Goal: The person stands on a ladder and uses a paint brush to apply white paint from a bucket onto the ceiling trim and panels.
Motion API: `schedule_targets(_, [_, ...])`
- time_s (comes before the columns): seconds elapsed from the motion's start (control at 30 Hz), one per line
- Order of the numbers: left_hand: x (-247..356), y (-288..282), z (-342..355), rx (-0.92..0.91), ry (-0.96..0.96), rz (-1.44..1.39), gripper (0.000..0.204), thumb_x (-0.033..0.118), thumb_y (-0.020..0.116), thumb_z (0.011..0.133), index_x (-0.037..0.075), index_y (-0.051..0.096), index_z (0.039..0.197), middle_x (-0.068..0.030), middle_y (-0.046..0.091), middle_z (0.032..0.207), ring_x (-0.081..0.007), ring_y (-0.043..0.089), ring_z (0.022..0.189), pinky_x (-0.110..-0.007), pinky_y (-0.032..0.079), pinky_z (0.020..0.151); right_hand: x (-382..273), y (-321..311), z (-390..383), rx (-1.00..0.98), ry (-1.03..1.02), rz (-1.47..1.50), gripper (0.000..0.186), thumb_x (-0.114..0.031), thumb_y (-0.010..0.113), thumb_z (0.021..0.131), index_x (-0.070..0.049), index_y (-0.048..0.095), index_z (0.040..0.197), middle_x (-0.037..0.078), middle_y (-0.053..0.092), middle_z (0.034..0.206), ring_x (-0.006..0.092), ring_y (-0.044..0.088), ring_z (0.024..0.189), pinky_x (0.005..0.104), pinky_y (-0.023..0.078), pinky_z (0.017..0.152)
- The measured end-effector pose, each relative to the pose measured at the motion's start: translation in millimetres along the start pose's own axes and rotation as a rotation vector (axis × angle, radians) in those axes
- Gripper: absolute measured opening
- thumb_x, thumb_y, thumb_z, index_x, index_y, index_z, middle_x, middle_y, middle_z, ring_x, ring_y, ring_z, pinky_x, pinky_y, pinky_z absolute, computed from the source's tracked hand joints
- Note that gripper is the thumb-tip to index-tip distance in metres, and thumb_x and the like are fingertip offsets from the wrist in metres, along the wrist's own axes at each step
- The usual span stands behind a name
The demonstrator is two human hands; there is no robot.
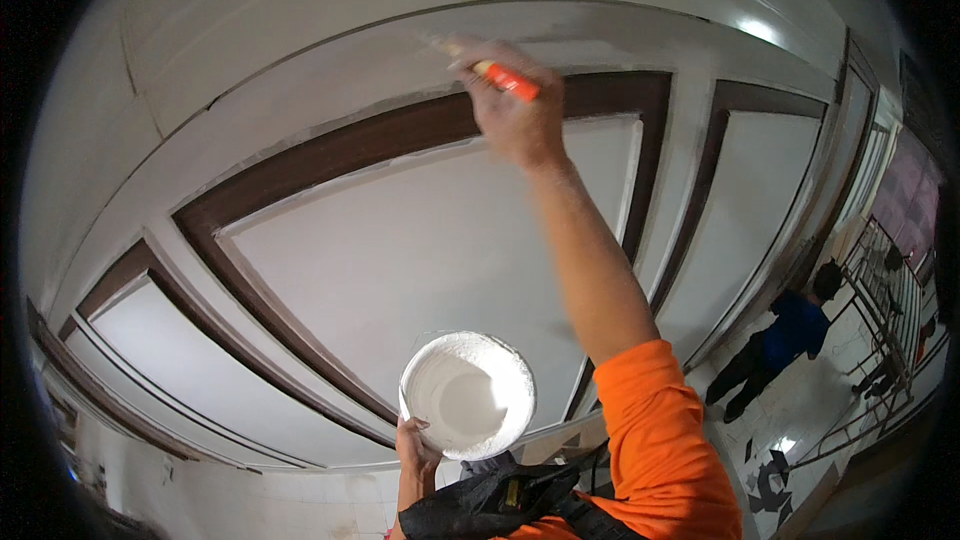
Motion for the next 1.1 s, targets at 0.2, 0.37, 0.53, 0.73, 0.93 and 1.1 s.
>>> schedule_targets(0.2, [3,-10,9,-0.007,0.014,-0.031,0.07,0.0,0.045,0.071,0.011,0.044,0.14,-0.0154,0.055,0.129,-0.0396,0.056,0.118,-0.064,0.052,0.096,119,-135,3,0.267,0.666,-0.115,0.018,-0.017,0.075,0.094,0.0,0.076,0.1,0.005,0.075,0.09,0.0115,0.07,0.082,0.0277,0.056,0.071])
schedule_targets(0.37, [6,-5,9,-0.003,0.021,0.017,0.068,0.002,0.045,0.071,0.009,0.045,0.139,-0.016,0.055,0.129,-0.0399,0.057,0.117,-0.064,0.052,0.096,139,-232,17,0.438,0.524,-0.516,0.019,-0.019,0.079,0.09,-0.002,0.077,0.097,0.006,0.076,0.09,0.0145,0.071,0.082,0.0301,0.055,0.072])
schedule_targets(0.53, [11,21,3,-0.03,-0.013,0.065,0.065,0.005,0.048,0.071,0.007,0.048,0.136,-0.0165,0.056,0.128,-0.0399,0.057,0.115,-0.065,0.052,0.094,124,-200,-4,0.428,0.341,-0.686,0.012,-0.007,0.076,0.081,-0.003,0.076,0.092,0.015,0.077,0.09,0.0321,0.075,0.087,0.0401,0.057,0.082])
schedule_targets(0.73, [10,11,11,0.038,-0.09,0.072,0.064,0.007,0.048,0.071,0.007,0.049,0.135,-0.0162,0.056,0.124,-0.0399,0.057,0.112,-0.064,0.053,0.092,43,-37,-36,0.161,-0.062,-0.471,0.029,0.002,0.07,0.074,-0.01,0.071,0.1,0.015,0.073,0.114,0.0342,0.073,0.102,0.0413,0.06,0.087])
schedule_targets(0.93, [14,17,6,-0.026,-0.041,0.108,0.066,0.006,0.047,0.072,0.008,0.046,0.138,-0.0161,0.055,0.126,-0.0393,0.056,0.115,-0.062,0.052,0.095,9,12,-19,0.113,0.026,-0.004,0.016,-0.004,0.073,0.085,-0.011,0.072,0.1,0.009,0.077,0.088,0.0271,0.075,0.073,0.0369,0.059,0.064])
schedule_targets(1.1, [16,21,7,-0.019,-0.008,0.078,0.064,0.004,0.048,0.072,0.008,0.047,0.137,-0.0167,0.055,0.127,-0.0405,0.055,0.117,-0.064,0.052,0.095,102,-94,-14,0.208,0.507,-0.14,0.026,-0.027,0.078,0.091,-0.004,0.073,0.082,0.002,0.071,0.072,0.0141,0.067,0.069,0.0343,0.053,0.068])
Point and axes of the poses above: each hand's wrist, its own z-axis towards the middle knuckle, its own y-axis out of the palm, x = y × z, the point moved 7 cm from there along z, towards the middle knuckle
